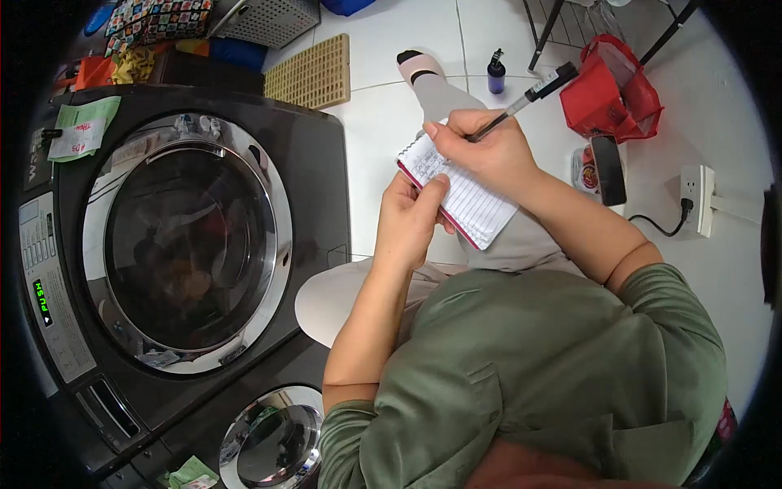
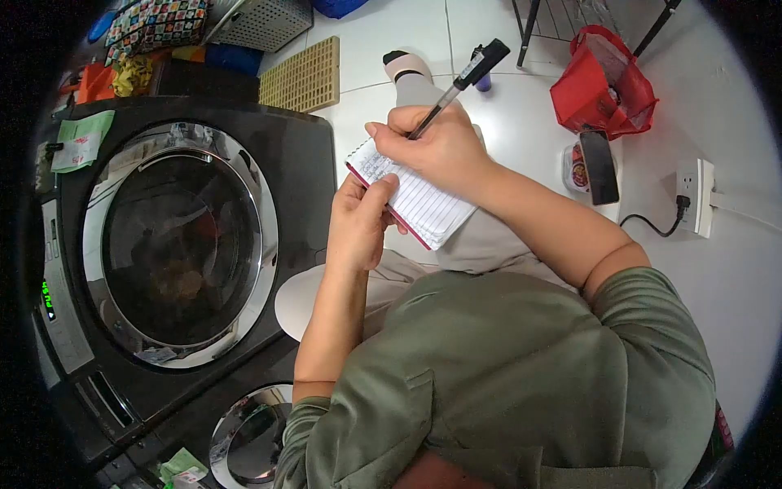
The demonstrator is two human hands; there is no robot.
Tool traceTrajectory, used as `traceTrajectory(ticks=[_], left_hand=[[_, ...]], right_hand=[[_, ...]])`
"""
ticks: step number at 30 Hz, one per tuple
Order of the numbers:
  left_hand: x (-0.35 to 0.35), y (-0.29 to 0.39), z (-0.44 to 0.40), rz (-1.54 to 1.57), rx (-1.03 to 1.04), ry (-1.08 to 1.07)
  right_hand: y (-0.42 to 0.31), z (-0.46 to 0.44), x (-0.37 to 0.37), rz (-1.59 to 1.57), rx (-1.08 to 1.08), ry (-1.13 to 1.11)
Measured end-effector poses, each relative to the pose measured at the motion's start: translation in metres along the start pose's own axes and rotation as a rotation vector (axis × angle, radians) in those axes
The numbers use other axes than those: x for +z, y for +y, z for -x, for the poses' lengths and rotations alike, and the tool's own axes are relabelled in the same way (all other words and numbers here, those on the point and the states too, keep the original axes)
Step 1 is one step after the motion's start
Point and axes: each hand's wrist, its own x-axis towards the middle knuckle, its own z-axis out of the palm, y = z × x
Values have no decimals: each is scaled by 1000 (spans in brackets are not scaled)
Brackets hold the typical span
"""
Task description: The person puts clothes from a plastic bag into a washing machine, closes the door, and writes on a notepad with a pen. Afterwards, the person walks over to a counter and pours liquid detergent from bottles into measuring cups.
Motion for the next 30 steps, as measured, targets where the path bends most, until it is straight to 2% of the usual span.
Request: traceTrajectory(ticks=[8,11,17,20,30], left_hand=[[1,0,1,-10,0,-1],[1,1,0,1,0,-6],[2,3,-1,14,-12,-12],[2,4,0,16,-10,-15],[4,5,0,5,-22,-14]], right_hand=[[7,-1,-1,71,-65,-17],[1,-1,-1,-30,13,14],[0,0,-4,61,-3,-19],[-2,-1,-3,-47,49,8],[7,-3,-3,-6,-12,20]])
